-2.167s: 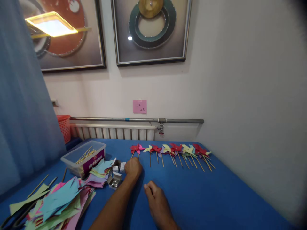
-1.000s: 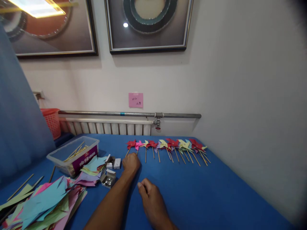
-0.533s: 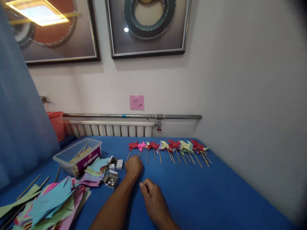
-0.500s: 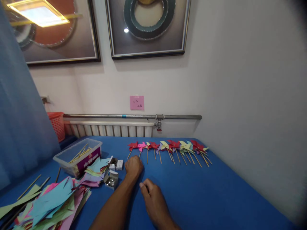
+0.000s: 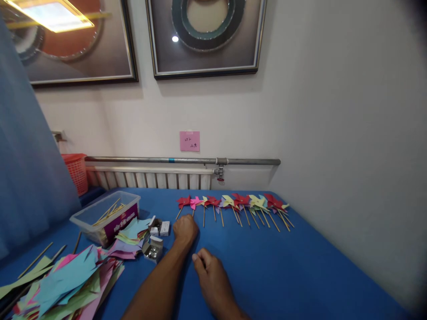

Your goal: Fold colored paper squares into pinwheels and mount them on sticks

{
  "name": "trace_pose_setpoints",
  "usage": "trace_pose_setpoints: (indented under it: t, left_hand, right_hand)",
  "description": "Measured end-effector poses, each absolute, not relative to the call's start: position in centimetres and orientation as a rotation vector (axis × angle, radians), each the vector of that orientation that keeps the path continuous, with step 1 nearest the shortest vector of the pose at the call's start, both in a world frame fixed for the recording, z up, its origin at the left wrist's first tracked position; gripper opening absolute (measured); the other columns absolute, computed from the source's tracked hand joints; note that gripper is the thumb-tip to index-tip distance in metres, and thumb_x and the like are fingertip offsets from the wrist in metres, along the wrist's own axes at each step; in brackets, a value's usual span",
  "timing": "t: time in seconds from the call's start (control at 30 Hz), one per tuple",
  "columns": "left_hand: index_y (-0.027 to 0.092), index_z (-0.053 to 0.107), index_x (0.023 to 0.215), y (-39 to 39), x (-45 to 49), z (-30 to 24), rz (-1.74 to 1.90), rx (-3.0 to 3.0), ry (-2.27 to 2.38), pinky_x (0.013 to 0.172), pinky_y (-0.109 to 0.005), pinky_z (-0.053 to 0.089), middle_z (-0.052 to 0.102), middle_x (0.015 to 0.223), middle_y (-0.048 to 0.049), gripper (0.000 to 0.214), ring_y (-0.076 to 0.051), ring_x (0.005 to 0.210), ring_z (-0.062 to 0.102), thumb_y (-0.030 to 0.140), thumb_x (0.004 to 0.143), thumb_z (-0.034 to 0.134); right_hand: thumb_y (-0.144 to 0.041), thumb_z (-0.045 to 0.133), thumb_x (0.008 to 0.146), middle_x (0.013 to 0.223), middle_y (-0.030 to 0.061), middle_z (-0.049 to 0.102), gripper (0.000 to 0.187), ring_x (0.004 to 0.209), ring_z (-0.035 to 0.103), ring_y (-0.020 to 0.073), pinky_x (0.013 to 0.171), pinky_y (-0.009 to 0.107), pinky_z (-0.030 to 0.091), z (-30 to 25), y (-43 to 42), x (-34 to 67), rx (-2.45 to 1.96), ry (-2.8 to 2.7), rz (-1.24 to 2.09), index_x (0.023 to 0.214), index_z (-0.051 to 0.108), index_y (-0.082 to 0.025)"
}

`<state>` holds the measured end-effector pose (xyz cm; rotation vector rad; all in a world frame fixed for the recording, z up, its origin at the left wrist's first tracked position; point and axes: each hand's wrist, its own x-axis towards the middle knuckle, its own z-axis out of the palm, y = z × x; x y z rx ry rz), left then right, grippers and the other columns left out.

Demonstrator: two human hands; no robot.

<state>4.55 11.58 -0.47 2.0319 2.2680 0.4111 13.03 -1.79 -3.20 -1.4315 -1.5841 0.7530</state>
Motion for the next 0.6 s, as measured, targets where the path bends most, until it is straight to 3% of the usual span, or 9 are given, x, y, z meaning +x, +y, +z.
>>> trace_pose_setpoints:
  t: [0.6]
  left_hand:
    - [0.012,0.074,0.109,11.48,4.22,-0.9,0.445,2.104,2.238,0.083,-0.036,0.053,0.074,0.107,-0.0199,0.037,-0.028,0.099,0.072,0.018,0.096,0.04]
  right_hand:
    - [-0.04,0.044,0.096,0.06,-0.0048,0.05,0.032,0.057,0.043,0.0129,0.055,0.025,0.026,-2.86,-1.98,13.04,-1.413,-1.575,0.762,0.07,0.049,-0.023]
